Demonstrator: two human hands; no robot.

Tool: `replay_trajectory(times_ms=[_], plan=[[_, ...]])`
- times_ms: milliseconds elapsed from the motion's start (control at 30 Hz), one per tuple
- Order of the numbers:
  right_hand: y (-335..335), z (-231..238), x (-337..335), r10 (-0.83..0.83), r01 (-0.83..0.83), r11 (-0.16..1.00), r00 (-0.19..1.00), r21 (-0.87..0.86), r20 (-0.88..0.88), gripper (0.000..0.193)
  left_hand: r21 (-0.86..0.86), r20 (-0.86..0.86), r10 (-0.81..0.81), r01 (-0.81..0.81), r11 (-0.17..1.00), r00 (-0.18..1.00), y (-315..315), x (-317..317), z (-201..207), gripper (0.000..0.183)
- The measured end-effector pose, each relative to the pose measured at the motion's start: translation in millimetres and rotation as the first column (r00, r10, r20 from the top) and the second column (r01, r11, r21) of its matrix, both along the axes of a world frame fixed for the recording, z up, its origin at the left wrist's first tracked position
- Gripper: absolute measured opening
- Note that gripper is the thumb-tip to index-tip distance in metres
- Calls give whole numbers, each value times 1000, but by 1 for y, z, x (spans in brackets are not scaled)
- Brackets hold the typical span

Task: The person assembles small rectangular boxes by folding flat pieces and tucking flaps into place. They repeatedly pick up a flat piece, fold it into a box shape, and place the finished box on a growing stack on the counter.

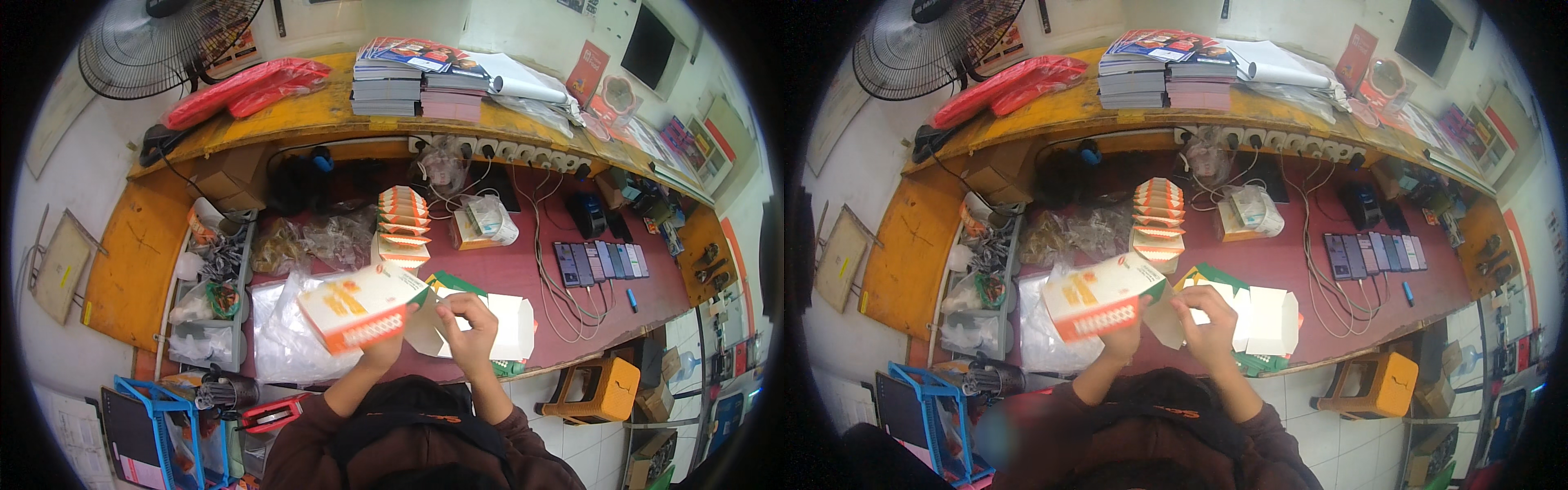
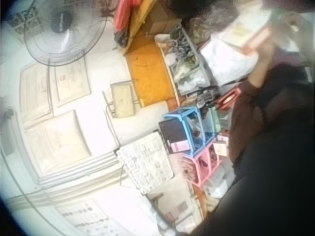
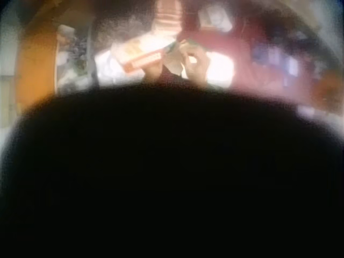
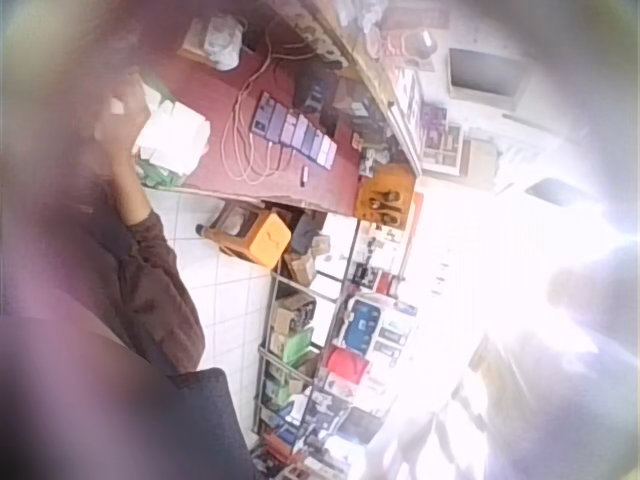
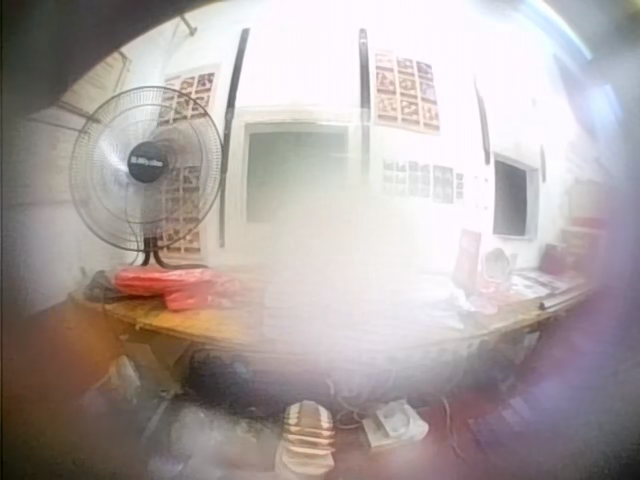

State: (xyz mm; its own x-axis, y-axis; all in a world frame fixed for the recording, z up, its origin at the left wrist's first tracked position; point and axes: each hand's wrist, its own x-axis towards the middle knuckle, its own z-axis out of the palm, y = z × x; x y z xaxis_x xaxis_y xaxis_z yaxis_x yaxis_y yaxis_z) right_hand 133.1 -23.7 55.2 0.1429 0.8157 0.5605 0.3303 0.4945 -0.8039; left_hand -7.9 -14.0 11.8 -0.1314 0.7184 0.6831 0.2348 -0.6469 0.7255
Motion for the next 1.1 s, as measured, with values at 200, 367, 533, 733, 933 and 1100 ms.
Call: replay_trajectory(times_ms=[200, 367, 533, 733, 933, 1100], plan=[[-5, 1, -9, 43, -47, 998, 997, -49, -68, 7, 75, -121, -113, 123, 990, 986, -11, -11, -7, 35], [-11, 9, -12, -3, -20, 992, 983, 123, 184, 6, -118, 37, -184, 187, 975, 982, -14, -16, -11, 32], [-19, 5, -33, -81, 14, 992, 844, 129, 530, 35, -357, 472, -91, 285, 890, 877, -8, -6, -21, 30], [-16, 0, -35, 4, -75, 995, 676, 63, 737, 49, -455, 311, -14, 162, 876, 950, -6, -6, -6, 30], [-1, 3, -20, -28, 44, 999, 841, -17, 540, 72, -327, 803, 76, 331, 885, 591, 10, -7, 16, 38], [0, -7, -18, -27, 80, 993, 871, -88, 491, 55, -386, 680, 80, 263, 884, 729, 11, -6, 7, 42]])
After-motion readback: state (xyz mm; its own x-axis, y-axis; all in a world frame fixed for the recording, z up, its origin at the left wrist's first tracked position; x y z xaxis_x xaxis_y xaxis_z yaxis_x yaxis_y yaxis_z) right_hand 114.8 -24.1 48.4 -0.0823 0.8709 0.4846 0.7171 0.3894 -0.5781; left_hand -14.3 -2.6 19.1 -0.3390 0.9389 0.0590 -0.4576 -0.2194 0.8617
